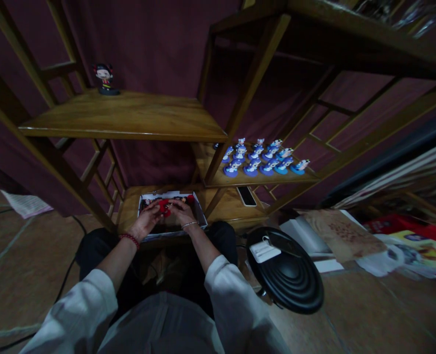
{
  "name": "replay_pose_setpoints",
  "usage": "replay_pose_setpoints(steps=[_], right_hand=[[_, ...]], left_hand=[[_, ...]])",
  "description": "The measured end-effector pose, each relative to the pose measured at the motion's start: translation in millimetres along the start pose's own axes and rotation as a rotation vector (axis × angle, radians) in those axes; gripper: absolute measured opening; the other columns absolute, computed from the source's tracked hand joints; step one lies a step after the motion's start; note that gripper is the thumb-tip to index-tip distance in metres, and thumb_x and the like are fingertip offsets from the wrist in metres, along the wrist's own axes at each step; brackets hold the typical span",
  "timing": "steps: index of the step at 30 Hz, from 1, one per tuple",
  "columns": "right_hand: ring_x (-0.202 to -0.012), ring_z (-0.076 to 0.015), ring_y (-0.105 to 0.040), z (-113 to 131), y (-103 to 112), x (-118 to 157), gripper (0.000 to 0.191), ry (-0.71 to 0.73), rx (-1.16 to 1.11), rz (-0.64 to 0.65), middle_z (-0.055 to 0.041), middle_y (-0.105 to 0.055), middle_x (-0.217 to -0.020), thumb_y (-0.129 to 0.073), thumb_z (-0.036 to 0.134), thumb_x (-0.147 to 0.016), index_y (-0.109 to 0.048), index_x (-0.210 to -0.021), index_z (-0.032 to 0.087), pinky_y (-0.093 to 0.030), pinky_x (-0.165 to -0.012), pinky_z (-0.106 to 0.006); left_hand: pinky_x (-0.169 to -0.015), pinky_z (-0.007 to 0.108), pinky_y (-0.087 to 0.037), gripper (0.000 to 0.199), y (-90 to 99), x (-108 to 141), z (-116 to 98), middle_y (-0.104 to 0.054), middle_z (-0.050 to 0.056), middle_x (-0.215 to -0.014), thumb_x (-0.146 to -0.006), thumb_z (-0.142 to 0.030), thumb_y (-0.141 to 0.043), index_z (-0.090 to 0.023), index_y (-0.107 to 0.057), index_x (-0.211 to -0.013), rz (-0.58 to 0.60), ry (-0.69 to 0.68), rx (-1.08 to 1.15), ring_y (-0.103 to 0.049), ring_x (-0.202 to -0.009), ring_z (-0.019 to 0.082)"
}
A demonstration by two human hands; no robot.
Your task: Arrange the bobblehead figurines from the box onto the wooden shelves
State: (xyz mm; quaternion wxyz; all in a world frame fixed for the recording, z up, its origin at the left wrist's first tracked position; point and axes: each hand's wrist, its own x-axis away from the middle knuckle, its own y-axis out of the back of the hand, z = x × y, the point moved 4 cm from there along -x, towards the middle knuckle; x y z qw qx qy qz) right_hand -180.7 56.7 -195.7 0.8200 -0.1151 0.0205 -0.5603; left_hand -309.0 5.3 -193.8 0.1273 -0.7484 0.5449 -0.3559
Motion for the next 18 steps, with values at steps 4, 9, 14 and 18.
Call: replay_pose_setpoints(steps=[4,9,14,18], right_hand=[[-0.07,-0.0119,-0.06,7.1,-4.1,1.8,0.035,0.018,0.034,-0.014,-0.0011,-0.067,-0.08,-0.064,0.039,-0.065,-0.066,-0.094,0.018,-0.047,-0.074,-0.027],[-0.082,-0.0148,-0.06,17.8,-6.1,3.0,0.031,0.054,0.101,-0.076,-0.0016,-0.067,-0.088,-0.066,0.035,-0.063,-0.067,-0.089,0.019,-0.046,-0.079,-0.028],[-0.087,-0.0154,-0.06,22.9,-5.9,6.2,0.029,0.077,0.092,-0.082,-0.0012,-0.068,-0.089,-0.067,0.034,-0.062,-0.068,-0.087,0.02,-0.045,-0.084,-0.029],[-0.09,-0.0158,-0.06,25.0,-3.3,10.4,0.029,0.089,0.089,-0.105,-0.0012,-0.067,-0.091,-0.068,0.032,-0.061,-0.068,-0.088,0.02,-0.044,-0.086,-0.029]], left_hand=[[-0.065,0.022,-0.048,0.022,-5.2,2.1,-5.4,-0.067,0.004,-0.088,-0.075,-0.004,-0.056,-0.016,-0.065,-0.092,-0.009,-0.01,0.013,-0.062,-0.073,0.011],[-0.07,0.023,-0.049,0.02,-10.4,2.8,-11.8,-0.068,0.004,-0.088,-0.073,-0.003,-0.057,-0.015,-0.066,-0.087,-0.023,-0.021,0.004,-0.062,-0.074,0.011],[-0.073,0.023,-0.049,0.02,-17.6,6.9,-16.8,-0.068,0.004,-0.088,-0.074,-0.001,-0.055,-0.015,-0.066,-0.084,-0.016,-0.031,0.004,-0.062,-0.077,0.011],[-0.072,0.022,-0.05,0.021,-22.6,11.5,-18.5,-0.068,0.004,-0.085,-0.075,0.0,-0.053,-0.014,-0.066,-0.084,-0.013,-0.027,0.025,-0.062,-0.076,0.01]])
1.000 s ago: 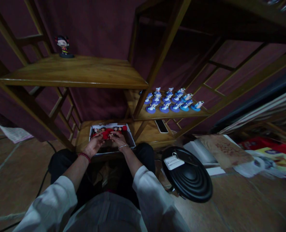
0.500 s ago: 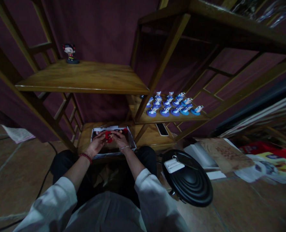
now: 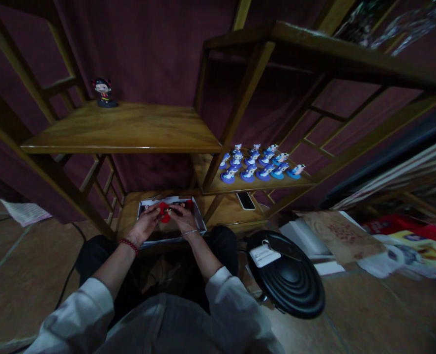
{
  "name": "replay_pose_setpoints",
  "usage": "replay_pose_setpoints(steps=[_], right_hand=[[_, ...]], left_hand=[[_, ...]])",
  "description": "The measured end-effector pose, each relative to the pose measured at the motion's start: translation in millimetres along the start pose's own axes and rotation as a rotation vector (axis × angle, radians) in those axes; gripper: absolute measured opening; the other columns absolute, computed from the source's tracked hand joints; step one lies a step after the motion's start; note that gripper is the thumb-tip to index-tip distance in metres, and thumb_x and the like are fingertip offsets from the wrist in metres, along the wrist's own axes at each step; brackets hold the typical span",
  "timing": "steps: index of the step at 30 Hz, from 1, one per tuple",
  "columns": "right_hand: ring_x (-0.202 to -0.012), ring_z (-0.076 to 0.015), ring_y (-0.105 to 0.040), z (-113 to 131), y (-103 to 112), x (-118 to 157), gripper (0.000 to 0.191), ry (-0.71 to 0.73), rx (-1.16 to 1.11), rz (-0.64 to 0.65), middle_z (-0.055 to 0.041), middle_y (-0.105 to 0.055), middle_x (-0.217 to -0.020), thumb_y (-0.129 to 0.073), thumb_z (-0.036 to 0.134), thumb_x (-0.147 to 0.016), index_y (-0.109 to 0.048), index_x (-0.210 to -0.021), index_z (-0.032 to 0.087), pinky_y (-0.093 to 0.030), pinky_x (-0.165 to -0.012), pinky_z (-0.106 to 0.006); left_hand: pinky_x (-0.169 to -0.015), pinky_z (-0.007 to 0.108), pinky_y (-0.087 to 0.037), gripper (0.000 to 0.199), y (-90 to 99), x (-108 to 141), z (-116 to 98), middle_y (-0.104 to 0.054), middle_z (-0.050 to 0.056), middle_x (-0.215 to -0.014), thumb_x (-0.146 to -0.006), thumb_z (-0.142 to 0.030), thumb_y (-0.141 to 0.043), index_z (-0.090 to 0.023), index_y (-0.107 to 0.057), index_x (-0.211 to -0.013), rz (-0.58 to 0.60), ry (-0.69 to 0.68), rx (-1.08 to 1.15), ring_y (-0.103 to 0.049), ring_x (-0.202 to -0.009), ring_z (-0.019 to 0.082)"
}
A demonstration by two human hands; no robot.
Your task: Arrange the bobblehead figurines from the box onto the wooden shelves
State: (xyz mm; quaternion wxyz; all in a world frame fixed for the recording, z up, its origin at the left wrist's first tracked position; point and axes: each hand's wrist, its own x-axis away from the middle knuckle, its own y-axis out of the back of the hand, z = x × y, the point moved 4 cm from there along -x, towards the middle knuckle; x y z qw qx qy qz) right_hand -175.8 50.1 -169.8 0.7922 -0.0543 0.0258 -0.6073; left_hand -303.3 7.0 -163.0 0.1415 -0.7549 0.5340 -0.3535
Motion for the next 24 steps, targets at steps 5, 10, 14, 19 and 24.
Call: replay_pose_setpoints(steps=[5,10,14,19,24], right_hand=[[-0.09,-0.0164,-0.06,-0.3,1.9,3.5,0.029,-0.006,-0.004,-0.01,-0.0003,-0.068,-0.091,-0.068,0.031,-0.061,-0.067,-0.089,0.022,-0.044,-0.087,-0.031],[-0.092,-0.0168,-0.06,-3.1,2.2,3.9,0.03,0.027,-0.053,-0.013,-0.0006,-0.067,-0.094,-0.068,0.03,-0.061,-0.066,-0.091,0.022,-0.044,-0.089,-0.032],[-0.093,-0.0162,-0.059,-4.0,3.9,3.4,0.031,0.072,-0.068,-0.032,-0.0009,-0.066,-0.097,-0.067,0.029,-0.063,-0.065,-0.093,0.021,-0.044,-0.09,-0.031],[-0.089,-0.016,-0.06,-2.3,7.6,2.1,0.028,0.127,-0.087,-0.061,0.0006,-0.066,-0.094,-0.067,0.029,-0.063,-0.065,-0.09,0.022,-0.046,-0.086,-0.03],[-0.087,-0.0159,-0.061,-3.2,10.2,0.2,0.027,0.139,-0.07,-0.057,0.0008,-0.067,-0.093,-0.065,0.028,-0.065,-0.064,-0.091,0.023,-0.048,-0.084,-0.03]], left_hand=[[-0.074,0.022,-0.05,0.023,-2.8,0.4,0.2,-0.068,0.004,-0.088,-0.074,0.0,-0.053,-0.015,-0.066,-0.086,0.011,-0.012,0.011,-0.062,-0.076,0.01],[-0.078,0.023,-0.049,0.026,-5.5,-1.7,-1.3,-0.068,0.005,-0.093,-0.072,0.001,-0.055,-0.015,-0.067,-0.089,0.03,-0.021,0.019,-0.062,-0.082,0.011],[-0.081,0.023,-0.048,0.027,-10.4,-0.7,-4.0,-0.067,0.005,-0.097,-0.071,0.0,-0.058,-0.015,-0.067,-0.092,0.073,-0.037,-0.019,-0.062,-0.085,0.011],[-0.086,0.025,-0.046,0.03,-15.8,-0.1,-3.5,-0.067,0.005,-0.1,-0.07,-0.003,-0.061,-0.015,-0.066,-0.097,0.11,-0.042,-0.047,-0.061,-0.088,0.012],[-0.082,0.024,-0.048,0.026,-16.5,-3.9,1.1,-0.068,0.005,-0.099,-0.071,-0.002,-0.059,-0.015,-0.068,-0.092,0.092,-0.021,-0.051,-0.062,-0.086,0.012]])
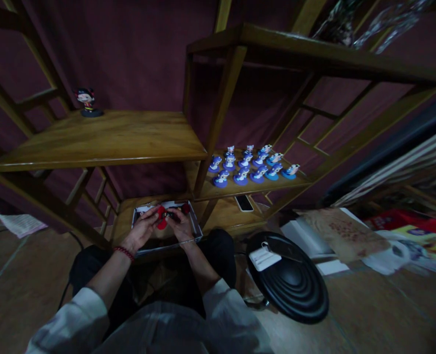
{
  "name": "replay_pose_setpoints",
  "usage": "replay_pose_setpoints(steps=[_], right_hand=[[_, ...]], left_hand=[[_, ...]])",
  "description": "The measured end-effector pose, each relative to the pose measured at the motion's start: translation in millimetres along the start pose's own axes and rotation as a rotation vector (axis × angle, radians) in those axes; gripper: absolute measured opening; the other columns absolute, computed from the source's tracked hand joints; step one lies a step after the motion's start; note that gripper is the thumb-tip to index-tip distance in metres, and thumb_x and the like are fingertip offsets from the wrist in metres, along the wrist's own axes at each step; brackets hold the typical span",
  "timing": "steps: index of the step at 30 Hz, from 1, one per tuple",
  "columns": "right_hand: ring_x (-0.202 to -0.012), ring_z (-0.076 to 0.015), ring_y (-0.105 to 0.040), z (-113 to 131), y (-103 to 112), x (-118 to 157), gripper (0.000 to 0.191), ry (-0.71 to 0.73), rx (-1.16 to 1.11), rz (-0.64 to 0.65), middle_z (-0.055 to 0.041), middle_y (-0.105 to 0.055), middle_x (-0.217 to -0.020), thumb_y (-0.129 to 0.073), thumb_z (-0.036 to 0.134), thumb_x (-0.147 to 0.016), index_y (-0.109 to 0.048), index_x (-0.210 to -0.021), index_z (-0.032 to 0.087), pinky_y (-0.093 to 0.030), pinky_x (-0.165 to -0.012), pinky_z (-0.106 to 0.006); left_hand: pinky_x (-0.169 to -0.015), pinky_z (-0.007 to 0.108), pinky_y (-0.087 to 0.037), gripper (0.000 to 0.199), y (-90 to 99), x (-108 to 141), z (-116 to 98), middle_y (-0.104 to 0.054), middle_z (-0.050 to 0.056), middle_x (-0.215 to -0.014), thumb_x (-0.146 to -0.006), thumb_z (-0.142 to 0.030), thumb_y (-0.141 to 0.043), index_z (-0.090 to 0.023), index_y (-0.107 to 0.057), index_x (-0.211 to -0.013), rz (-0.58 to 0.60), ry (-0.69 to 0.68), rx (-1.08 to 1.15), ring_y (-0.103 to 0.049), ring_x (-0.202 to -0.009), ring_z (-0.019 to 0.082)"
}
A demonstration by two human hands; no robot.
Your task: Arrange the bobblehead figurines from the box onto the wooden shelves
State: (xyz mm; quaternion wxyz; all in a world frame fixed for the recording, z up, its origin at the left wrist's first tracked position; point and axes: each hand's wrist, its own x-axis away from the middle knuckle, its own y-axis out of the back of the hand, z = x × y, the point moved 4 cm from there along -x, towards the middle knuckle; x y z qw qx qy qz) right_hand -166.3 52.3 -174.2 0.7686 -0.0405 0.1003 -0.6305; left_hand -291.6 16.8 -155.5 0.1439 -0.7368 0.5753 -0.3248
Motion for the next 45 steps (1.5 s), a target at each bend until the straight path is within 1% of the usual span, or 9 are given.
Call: replay_pose_setpoints(steps=[5,8,14,19,24,30,36,41,45], right_hand=[[-0.092,-0.0164,-0.06,-4.1,3.8,-0.8,0.025,0.045,0.06,-0.014,-0.0005,-0.066,-0.098,-0.063,0.028,-0.066,-0.064,-0.091,0.022,-0.046,-0.088,-0.031],[-0.095,-0.0162,-0.059,-3.6,5.8,-1.3,0.023,0.073,0.141,-0.01,0.0001,-0.066,-0.097,-0.061,0.028,-0.069,-0.065,-0.091,0.023,-0.045,-0.09,-0.031],[-0.089,-0.0149,-0.061,5.0,5.4,-2.7,0.021,0.13,0.318,-0.006,0.0003,-0.067,-0.094,-0.059,0.025,-0.07,-0.065,-0.091,0.023,-0.047,-0.087,-0.03],[-0.089,-0.0142,-0.061,7.4,3.2,0.4,0.02,0.116,0.431,-0.045,0.0009,-0.066,-0.095,-0.06,0.021,-0.069,-0.063,-0.089,0.023,-0.046,-0.087,-0.029],[-0.091,-0.0153,-0.061,11.7,2.8,7.0,0.018,0.127,0.549,-0.033,-0.0014,-0.067,-0.094,-0.06,0.017,-0.069,-0.063,-0.086,0.021,-0.046,-0.088,-0.029],[-0.088,-0.0157,-0.062,13.7,-0.5,11.5,0.019,0.133,0.651,0.001,-0.0027,-0.067,-0.092,-0.06,0.015,-0.07,-0.062,-0.089,0.02,-0.048,-0.084,-0.029],[-0.093,-0.0159,-0.061,6.9,-8.2,12.1,0.018,0.105,0.742,0.033,-0.0034,-0.067,-0.095,-0.061,0.016,-0.072,-0.062,-0.09,0.02,-0.046,-0.087,-0.029],[-0.095,-0.0154,-0.06,3.6,-10.4,9.2,0.019,0.073,0.767,0.033,-0.0017,-0.066,-0.097,-0.061,0.017,-0.074,-0.062,-0.092,0.022,-0.045,-0.089,-0.029],[-0.097,-0.0166,-0.059,2.9,-11.8,8.5,0.018,0.079,0.812,0.058,-0.0018,-0.066,-0.098,-0.061,0.017,-0.074,-0.061,-0.091,0.024,-0.045,-0.089,-0.03]], left_hand=[[-0.076,0.024,-0.05,0.026,0.7,-1.2,5.0,-0.068,0.006,-0.099,-0.069,-0.003,-0.061,-0.015,-0.068,-0.091,-0.001,0.014,-0.023,-0.063,-0.082,0.012],[-0.075,0.024,-0.05,0.027,0.0,-0.6,5.5,-0.068,0.007,-0.099,-0.067,-0.005,-0.064,-0.015,-0.068,-0.092,0.015,0.011,-0.046,-0.063,-0.081,0.013],[-0.076,0.023,-0.048,0.027,1.2,-3.2,4.4,-0.068,0.006,-0.095,-0.064,-0.009,-0.068,-0.014,-0.069,-0.091,0.028,0.008,-0.108,-0.062,-0.082,0.013],[-0.076,0.022,-0.049,0.023,5.9,-6.0,10.4,-0.068,0.006,-0.089,-0.063,-0.009,-0.07,-0.013,-0.069,-0.086,-0.003,-0.008,-0.095,-0.061,-0.08,0.013],[-0.075,0.023,-0.051,0.013,11.5,-2.5,23.2,-0.067,0.002,-0.082,-0.066,-0.004,-0.065,-0.014,-0.068,-0.075,-0.101,0.017,-0.022,-0.061,-0.078,0.011],[-0.075,0.025,-0.052,0.012,16.0,1.4,29.9,-0.066,0.002,-0.08,-0.071,-0.002,-0.06,-0.013,-0.065,-0.07,-0.135,0.031,0.018,-0.06,-0.077,0.011],[-0.08,0.027,-0.051,0.015,24.2,3.8,31.3,-0.063,0.0,-0.076,-0.073,-0.001,-0.057,-0.013,-0.062,-0.067,-0.2,0.07,0.037,-0.06,-0.075,0.01],[-0.083,0.027,-0.05,0.014,21.1,3.8,30.2,-0.065,0.0,-0.08,-0.075,-0.003,-0.056,-0.015,-0.064,-0.072,-0.163,0.081,0.054,-0.061,-0.078,0.011],[-0.082,0.027,-0.051,0.014,25.6,1.4,33.0,-0.065,-0.001,-0.079,-0.072,-0.002,-0.059,-0.015,-0.064,-0.071,-0.144,0.071,0.063,-0.062,-0.076,0.01]])
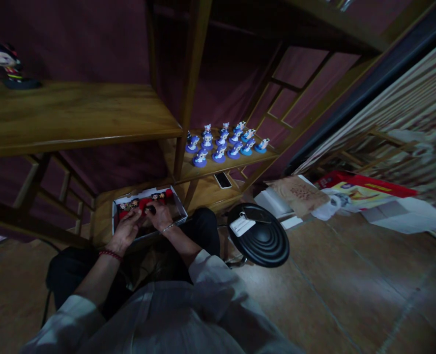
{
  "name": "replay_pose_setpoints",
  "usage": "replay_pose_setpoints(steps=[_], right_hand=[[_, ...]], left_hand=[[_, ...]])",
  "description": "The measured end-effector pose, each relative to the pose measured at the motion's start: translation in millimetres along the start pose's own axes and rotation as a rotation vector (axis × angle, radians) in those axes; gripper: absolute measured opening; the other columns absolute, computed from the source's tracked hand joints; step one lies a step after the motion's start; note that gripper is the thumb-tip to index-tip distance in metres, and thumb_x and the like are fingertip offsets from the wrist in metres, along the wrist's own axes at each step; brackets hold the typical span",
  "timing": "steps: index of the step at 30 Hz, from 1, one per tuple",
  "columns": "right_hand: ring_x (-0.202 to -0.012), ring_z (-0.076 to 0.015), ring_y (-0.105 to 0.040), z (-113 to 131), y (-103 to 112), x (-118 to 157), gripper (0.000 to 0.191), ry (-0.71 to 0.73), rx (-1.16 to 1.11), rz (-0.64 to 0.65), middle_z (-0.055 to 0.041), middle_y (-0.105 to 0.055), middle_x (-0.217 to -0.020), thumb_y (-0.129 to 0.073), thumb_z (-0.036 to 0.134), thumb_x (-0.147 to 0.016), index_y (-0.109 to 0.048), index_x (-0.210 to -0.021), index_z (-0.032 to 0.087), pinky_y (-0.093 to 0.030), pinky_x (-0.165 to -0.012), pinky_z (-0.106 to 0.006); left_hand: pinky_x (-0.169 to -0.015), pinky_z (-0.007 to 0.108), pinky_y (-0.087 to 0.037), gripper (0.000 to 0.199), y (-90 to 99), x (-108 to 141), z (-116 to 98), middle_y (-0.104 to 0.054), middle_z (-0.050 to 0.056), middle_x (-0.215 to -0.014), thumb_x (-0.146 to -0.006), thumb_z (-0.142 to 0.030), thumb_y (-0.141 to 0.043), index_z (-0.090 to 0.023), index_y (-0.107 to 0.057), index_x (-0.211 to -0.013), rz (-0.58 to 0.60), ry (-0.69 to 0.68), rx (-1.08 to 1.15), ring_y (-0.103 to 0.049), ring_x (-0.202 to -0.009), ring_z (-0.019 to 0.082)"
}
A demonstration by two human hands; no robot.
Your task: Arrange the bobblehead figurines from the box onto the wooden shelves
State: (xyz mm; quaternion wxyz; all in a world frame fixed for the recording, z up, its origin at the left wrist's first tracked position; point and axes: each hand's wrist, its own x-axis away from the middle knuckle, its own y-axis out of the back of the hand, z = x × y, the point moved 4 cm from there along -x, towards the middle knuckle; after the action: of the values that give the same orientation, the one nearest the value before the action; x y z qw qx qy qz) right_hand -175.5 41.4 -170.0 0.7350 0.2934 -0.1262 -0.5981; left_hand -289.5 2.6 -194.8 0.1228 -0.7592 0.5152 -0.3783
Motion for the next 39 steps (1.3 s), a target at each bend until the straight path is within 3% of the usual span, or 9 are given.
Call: replay_pose_setpoints(steps=[6,17,26,39], right_hand=[[-0.096,-0.0175,-0.06,3.1,0.0,0.6,0.02,0.005,0.048,0.03,-0.0019,-0.065,-0.098,-0.059,0.016,-0.074,-0.061,-0.093,0.024,-0.046,-0.087,-0.031],[-0.093,-0.0184,-0.06,13.5,10.7,0.0,0.023,0.082,0.085,0.06,-0.0043,-0.064,-0.099,-0.058,0.012,-0.073,-0.062,-0.094,0.022,-0.045,-0.087,-0.032],[-0.093,-0.019,-0.059,12.9,7.9,-2.4,0.022,0.168,0.131,0.08,-0.0054,-0.064,-0.1,-0.055,0.015,-0.076,-0.062,-0.096,0.022,-0.045,-0.086,-0.032],[-0.093,-0.0173,-0.06,19.4,10.9,-2.5,0.023,0.149,0.111,0.088,-0.0028,-0.066,-0.098,-0.053,0.013,-0.076,-0.062,-0.094,0.023,-0.045,-0.087,-0.031]], left_hand=[[-0.078,0.026,-0.053,0.013,7.7,-4.2,0.8,-0.064,0.0,-0.074,-0.069,-0.001,-0.062,-0.014,-0.062,-0.069,-0.003,-0.019,0.009,-0.063,-0.073,0.01],[-0.077,0.03,-0.054,0.017,0.1,4.4,-4.3,-0.063,-0.001,-0.07,-0.071,0.003,-0.059,-0.013,-0.062,-0.065,-0.06,-0.017,0.041,-0.061,-0.067,0.009],[-0.076,0.03,-0.053,0.012,1.0,5.2,-6.1,-0.063,0.0,-0.074,-0.069,-0.001,-0.062,-0.013,-0.062,-0.068,-0.003,-0.004,0.022,-0.062,-0.07,0.011],[-0.075,0.03,-0.054,0.012,2.2,3.3,-4.4,-0.064,0.0,-0.072,-0.072,-0.002,-0.06,-0.013,-0.063,-0.067,-0.031,0.0,0.026,-0.062,-0.068,0.01]])
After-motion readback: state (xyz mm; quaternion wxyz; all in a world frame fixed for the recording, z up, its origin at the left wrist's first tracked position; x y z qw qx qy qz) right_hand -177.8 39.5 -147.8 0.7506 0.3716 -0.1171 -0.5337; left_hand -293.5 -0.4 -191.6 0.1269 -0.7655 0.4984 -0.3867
